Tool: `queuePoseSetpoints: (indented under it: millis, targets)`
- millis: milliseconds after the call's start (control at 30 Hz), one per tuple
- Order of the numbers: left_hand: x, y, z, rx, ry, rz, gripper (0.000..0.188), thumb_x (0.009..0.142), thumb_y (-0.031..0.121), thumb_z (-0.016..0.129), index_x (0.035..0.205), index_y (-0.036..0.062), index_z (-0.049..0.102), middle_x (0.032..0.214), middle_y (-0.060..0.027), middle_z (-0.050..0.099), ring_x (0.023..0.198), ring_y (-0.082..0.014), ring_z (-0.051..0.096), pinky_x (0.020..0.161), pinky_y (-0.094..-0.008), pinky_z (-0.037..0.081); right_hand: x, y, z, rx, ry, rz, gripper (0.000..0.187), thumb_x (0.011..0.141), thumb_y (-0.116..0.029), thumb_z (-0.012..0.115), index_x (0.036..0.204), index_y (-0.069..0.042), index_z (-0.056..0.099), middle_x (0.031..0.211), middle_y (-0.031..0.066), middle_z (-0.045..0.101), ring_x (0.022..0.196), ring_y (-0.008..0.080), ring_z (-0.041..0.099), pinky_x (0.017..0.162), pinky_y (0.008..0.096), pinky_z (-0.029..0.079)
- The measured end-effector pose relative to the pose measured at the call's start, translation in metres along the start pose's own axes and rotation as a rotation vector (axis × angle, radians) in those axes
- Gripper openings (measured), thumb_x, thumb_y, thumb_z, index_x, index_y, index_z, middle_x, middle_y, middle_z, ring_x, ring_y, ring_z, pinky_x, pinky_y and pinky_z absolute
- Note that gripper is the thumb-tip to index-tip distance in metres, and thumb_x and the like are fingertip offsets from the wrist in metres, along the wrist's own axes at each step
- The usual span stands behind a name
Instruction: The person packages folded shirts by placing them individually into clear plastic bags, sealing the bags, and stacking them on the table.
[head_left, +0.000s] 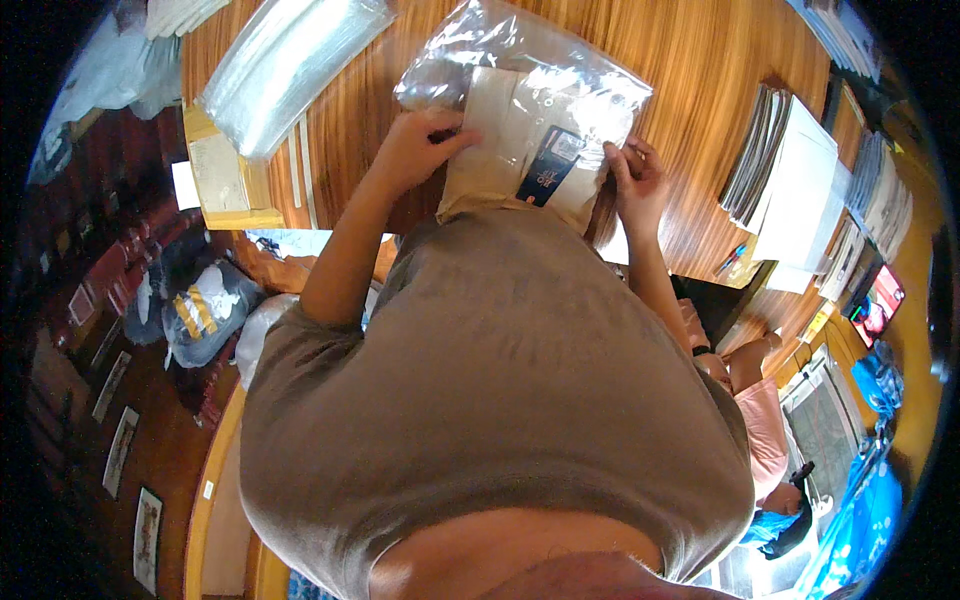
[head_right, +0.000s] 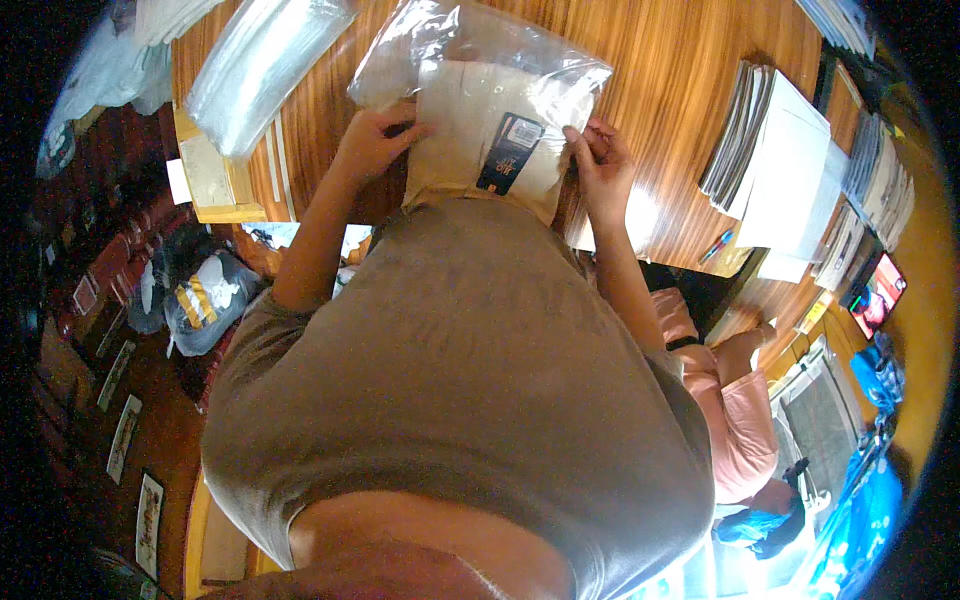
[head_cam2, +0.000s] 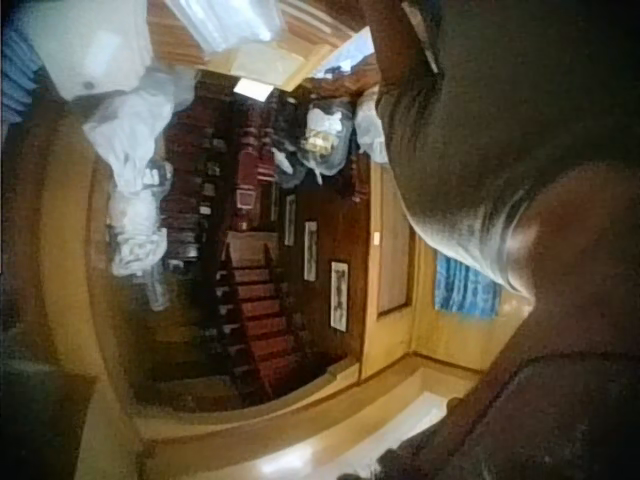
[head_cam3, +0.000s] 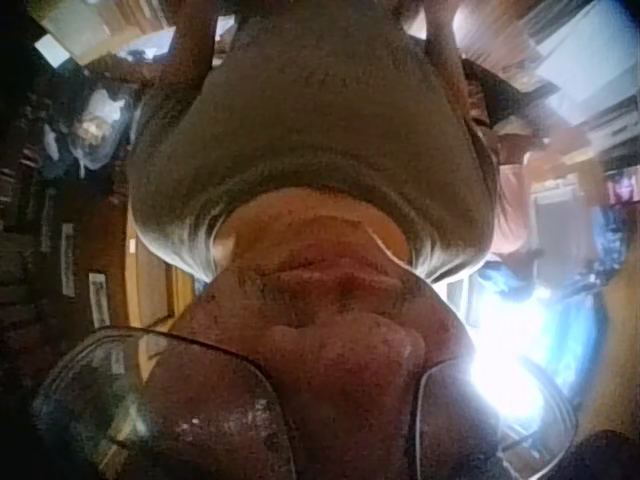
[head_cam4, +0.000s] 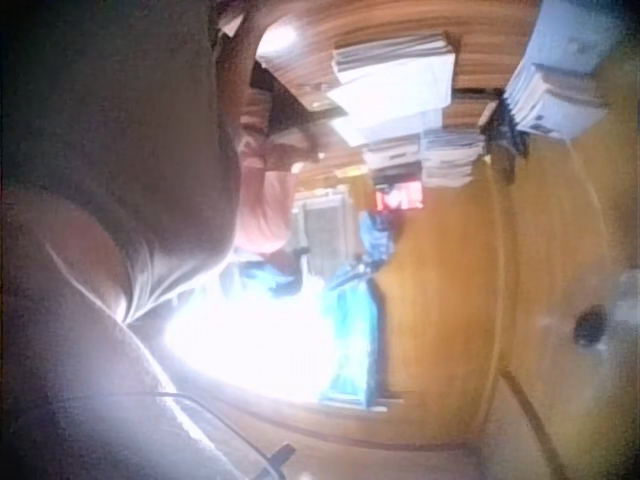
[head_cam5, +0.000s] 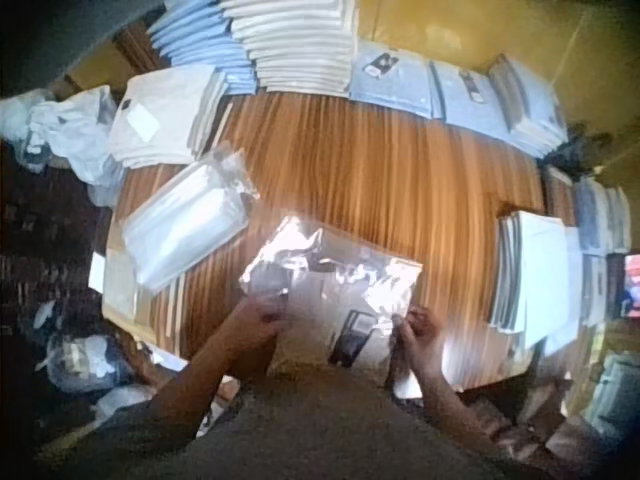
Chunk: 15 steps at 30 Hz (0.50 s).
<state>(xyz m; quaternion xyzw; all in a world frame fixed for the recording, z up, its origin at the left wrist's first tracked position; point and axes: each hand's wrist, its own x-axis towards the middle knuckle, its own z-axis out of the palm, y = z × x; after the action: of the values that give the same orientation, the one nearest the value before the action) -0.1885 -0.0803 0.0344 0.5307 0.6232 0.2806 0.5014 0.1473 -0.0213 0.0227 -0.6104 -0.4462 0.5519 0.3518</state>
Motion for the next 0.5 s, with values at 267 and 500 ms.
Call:
queuePoseSetpoints:
  millis: [267, 500]
  targets:
    - [0.019, -0.017, 0.002, 0.511, 0.256, 0.568, 0.032, 0.084, 0.019, 0.083, 0.115, 0.0127, 0.075, 0.124, -0.0070, 0.070, 0.111, -0.0304, 0.067, 0.095, -0.0400, 0.054, 0.014, -0.011, -0.007, -0.696, -0.082, -0.793, 0.041, 0.077, -0.015, 0.091, 0.111, -0.007, 0.070, 0.115, 0.0126, 0.068, 0.105, 0.0325, 0.069, 0.084, 0.0379, 0.060]
    - [0.027, -0.030, 0.010, 0.386, 0.228, 0.590, 0.016, 0.087, 0.016, 0.078, 0.102, 0.0113, 0.072, 0.108, -0.0057, 0.068, 0.103, -0.0291, 0.066, 0.089, -0.0397, 0.053, 0.010, 0.016, -0.008, -0.664, -0.051, -0.680, 0.026, 0.081, -0.011, 0.088, 0.096, -0.003, 0.068, 0.111, 0.0137, 0.066, 0.097, 0.0296, 0.069, 0.079, 0.0376, 0.059]
